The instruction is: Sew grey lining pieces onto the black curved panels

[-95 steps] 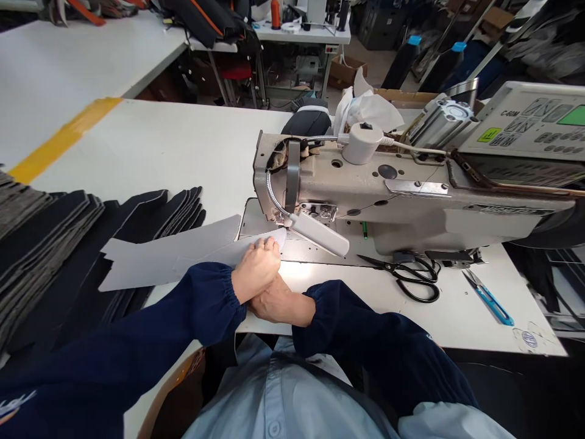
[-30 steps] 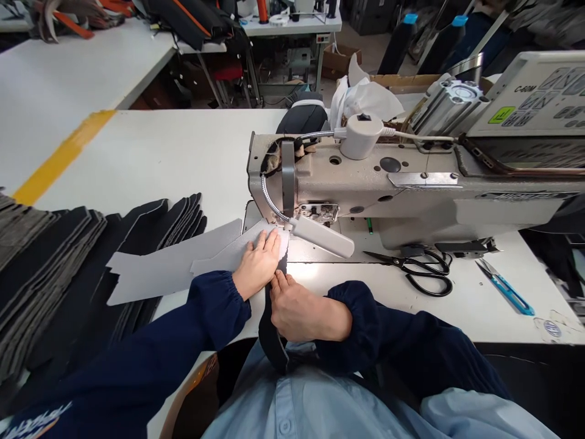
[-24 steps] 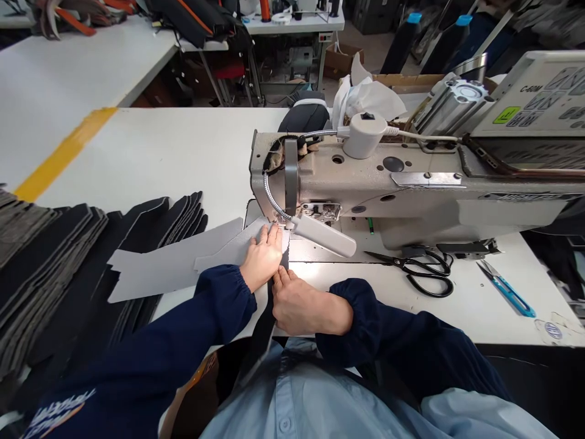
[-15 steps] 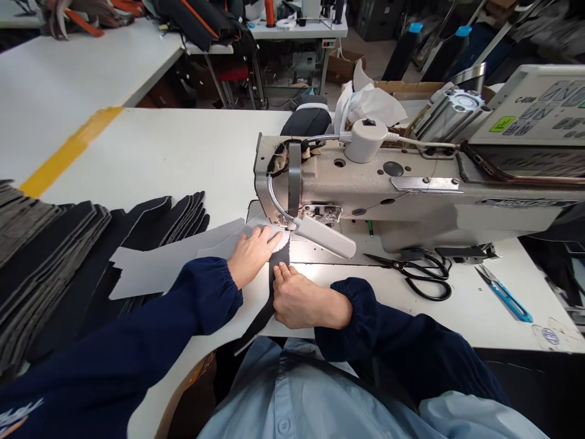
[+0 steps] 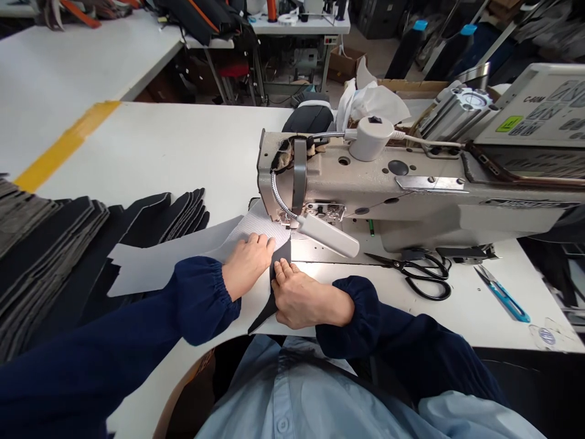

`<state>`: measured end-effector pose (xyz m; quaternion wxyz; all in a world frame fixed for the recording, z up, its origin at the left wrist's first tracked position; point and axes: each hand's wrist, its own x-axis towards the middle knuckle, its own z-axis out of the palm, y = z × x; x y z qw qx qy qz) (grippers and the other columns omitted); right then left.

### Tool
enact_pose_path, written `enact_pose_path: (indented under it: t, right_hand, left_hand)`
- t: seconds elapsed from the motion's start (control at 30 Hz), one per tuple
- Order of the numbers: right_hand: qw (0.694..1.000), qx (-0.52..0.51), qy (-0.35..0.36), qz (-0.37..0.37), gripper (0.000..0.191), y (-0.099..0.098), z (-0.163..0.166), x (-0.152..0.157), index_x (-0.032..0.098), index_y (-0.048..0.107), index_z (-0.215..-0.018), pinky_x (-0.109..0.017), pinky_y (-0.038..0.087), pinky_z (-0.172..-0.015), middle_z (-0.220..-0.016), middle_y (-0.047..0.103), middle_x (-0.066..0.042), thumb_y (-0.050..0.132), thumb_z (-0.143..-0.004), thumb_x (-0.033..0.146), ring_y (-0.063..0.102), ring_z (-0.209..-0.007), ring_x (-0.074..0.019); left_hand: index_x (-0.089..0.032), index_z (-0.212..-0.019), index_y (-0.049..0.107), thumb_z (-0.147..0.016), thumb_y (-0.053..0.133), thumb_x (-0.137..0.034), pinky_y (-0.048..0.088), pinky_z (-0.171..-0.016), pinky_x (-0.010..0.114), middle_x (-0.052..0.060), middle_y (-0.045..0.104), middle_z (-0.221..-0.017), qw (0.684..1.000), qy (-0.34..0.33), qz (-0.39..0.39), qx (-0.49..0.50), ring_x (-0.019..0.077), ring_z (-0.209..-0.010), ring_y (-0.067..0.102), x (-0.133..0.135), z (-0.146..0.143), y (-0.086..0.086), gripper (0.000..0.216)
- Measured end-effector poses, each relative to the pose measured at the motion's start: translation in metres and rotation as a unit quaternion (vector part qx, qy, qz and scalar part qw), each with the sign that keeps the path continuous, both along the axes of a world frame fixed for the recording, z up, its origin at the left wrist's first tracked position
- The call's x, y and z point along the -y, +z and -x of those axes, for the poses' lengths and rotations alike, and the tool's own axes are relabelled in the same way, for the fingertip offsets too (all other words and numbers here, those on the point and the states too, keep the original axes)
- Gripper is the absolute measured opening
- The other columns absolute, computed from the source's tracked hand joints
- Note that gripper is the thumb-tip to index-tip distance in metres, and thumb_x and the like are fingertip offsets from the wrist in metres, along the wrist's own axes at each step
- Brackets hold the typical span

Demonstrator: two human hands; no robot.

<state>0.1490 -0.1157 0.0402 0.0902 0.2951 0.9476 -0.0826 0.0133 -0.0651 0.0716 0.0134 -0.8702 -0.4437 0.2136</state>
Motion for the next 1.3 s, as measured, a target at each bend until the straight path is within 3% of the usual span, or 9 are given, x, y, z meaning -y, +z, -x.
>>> enact_pose_path:
  t: [0.2,0.47,0.57,0.77,0.97,1.07,1.3]
  right_hand:
    - [0.999,-0.016,0.014,-0.05,0.05,-0.013,0.001,0.007,-0.015,0.055,-0.123,-0.052,0.052,-0.092,-0.129,0.05,-0.039,0.048,-0.088,0.02,0.058,-0.119,-0.0411]
    - [0.991,-0.025,0.039,-0.127,0.035,-0.019,0.002,0.021,-0.01,0.062,-0.114,-0.044,0.057,-0.081,-0.115,0.062,-0.036,0.048,-0.083,-0.001,0.068,-0.104,-0.0343]
    - [0.99,-0.027,0.05,-0.126,0.03,-0.017,0.003,0.023,-0.006,0.067,-0.106,-0.044,0.057,-0.075,-0.109,0.065,-0.034,0.05,-0.081,-0.001,0.069,-0.097,-0.0339]
    - [0.996,-0.042,0.022,-0.079,0.02,-0.021,0.008,0.027,0.005,0.069,-0.087,-0.032,0.047,-0.052,-0.082,0.068,-0.019,0.051,-0.081,-0.001,0.063,-0.074,-0.0257]
    - [0.989,-0.074,0.019,-0.123,0.023,-0.037,0.009,0.027,0.002,0.068,-0.091,-0.035,0.048,-0.058,-0.082,0.066,-0.019,0.048,-0.081,-0.003,0.061,-0.076,-0.0255]
    - [0.987,-0.096,0.003,-0.129,0.026,-0.044,0.009,0.026,0.002,0.068,-0.094,-0.036,0.05,-0.06,-0.085,0.066,-0.019,0.045,-0.082,-0.003,0.061,-0.078,-0.0257]
    - [0.982,-0.144,-0.031,-0.121,0.026,-0.056,0.009,0.023,-0.002,0.067,-0.099,-0.041,0.056,-0.073,-0.089,0.066,-0.02,0.045,-0.085,0.001,0.064,-0.085,-0.0275]
  left_hand:
    - [-0.002,-0.11,0.056,-0.072,0.055,0.006,0.05,-0.073,0.033,0.019,0.059,-0.1,0.997,-0.011,0.078,0.014,0.0275,-0.097,0.059,0.001,-0.005,0.003,0.039]
    - [-0.004,-0.106,0.057,-0.08,0.045,-0.001,0.052,-0.067,0.035,0.016,0.064,-0.092,0.995,0.014,0.097,0.027,0.0271,-0.082,0.067,-0.002,-0.012,-0.005,0.03]
    - [-0.006,-0.106,0.057,-0.079,0.043,-0.002,0.051,-0.066,0.034,0.014,0.065,-0.089,0.995,0.031,0.076,0.051,0.0269,-0.082,0.067,-0.003,-0.013,-0.013,0.03]
    - [-0.013,-0.112,0.055,-0.076,0.042,-0.003,0.051,-0.075,0.031,0.009,0.065,-0.093,0.984,0.029,0.026,0.174,0.0221,-0.088,0.064,0.006,0.0,-0.04,0.04]
    - [-0.016,-0.112,0.051,-0.072,0.035,0.003,0.053,-0.087,0.031,0.007,0.062,-0.1,0.916,0.034,0.039,0.398,0.0179,-0.096,0.061,0.02,0.021,-0.065,0.046]
    - [-0.016,-0.111,0.05,-0.069,0.034,0.004,0.054,-0.087,0.031,0.008,0.058,-0.111,0.887,0.039,0.054,0.458,0.0155,-0.098,0.061,0.021,0.025,-0.072,0.049]
    - [-0.015,-0.086,0.066,-0.081,0.037,0.0,0.052,-0.091,0.03,0.01,0.054,-0.12,0.894,-0.013,0.023,0.448,0.016,-0.104,0.057,0.015,0.025,-0.078,0.033]
